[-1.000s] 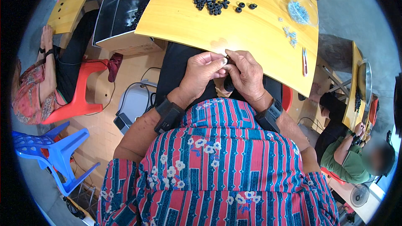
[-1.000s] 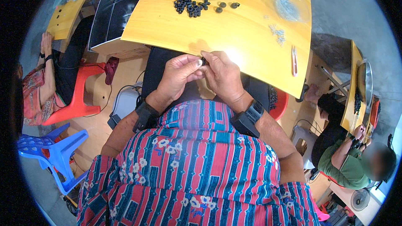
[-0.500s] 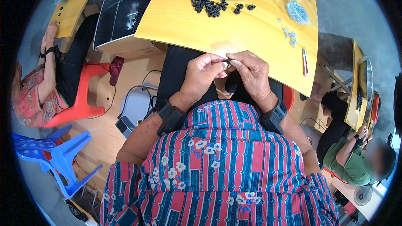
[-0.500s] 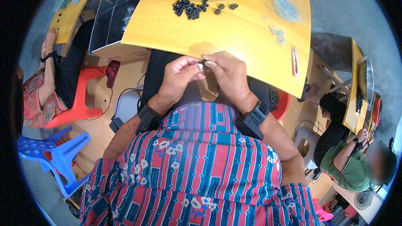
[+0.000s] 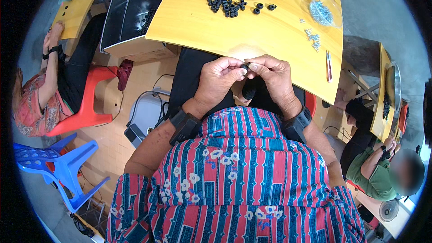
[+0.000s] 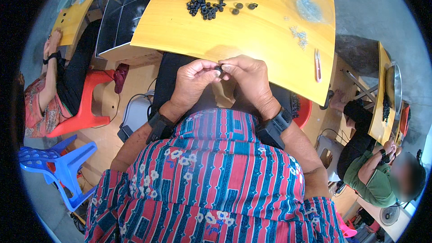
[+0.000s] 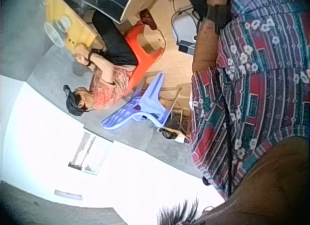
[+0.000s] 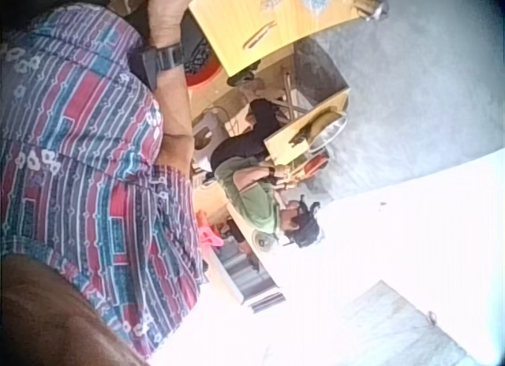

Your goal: The person is seen assembling small black plastic components by pressing a white plastic insert into them.

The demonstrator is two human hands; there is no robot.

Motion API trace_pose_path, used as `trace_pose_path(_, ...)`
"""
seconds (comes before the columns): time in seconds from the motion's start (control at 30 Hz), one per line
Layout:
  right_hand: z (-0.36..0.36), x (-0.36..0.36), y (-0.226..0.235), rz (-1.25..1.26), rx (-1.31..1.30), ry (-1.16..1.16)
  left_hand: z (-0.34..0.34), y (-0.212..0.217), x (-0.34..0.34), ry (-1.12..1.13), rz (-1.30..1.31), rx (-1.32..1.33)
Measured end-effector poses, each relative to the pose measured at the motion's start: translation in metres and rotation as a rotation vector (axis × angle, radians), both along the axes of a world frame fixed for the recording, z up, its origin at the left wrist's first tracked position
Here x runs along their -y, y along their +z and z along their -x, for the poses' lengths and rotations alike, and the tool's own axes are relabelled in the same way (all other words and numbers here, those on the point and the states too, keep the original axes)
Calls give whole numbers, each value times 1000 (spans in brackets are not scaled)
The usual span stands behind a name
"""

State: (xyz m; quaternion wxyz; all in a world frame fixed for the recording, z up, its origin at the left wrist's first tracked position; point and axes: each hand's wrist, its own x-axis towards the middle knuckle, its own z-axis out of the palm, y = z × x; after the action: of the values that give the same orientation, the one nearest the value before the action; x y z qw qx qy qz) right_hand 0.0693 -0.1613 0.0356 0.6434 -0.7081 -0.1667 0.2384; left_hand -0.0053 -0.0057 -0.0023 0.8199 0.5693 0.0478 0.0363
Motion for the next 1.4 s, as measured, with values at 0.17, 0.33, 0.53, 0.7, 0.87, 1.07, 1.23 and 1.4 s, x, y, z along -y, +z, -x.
trace_pose_path(0.17,-5,0,4,-15,-132,51,1,5,-3,-36,-5,-22)
trace_pose_path(0.33,-6,1,3,2,26,86,1,6,-3,-58,-5,-57)
trace_pose_path(0.53,-7,2,2,33,192,145,0,4,-2,-82,4,-75)
trace_pose_path(0.7,-8,1,5,-3,97,135,1,1,-3,-82,3,-55)
trace_pose_path(0.87,-9,3,4,-71,-336,93,3,7,-2,-60,-2,-11)
trace_pose_path(1.07,-7,0,11,-108,-473,59,4,6,-4,-52,-22,-10)
trace_pose_path(1.23,-2,-1,10,-62,-363,23,4,6,-3,-55,18,-5)
trace_pose_path(1.4,6,-4,2,-7,-105,-20,2,5,-1,-65,137,-34)
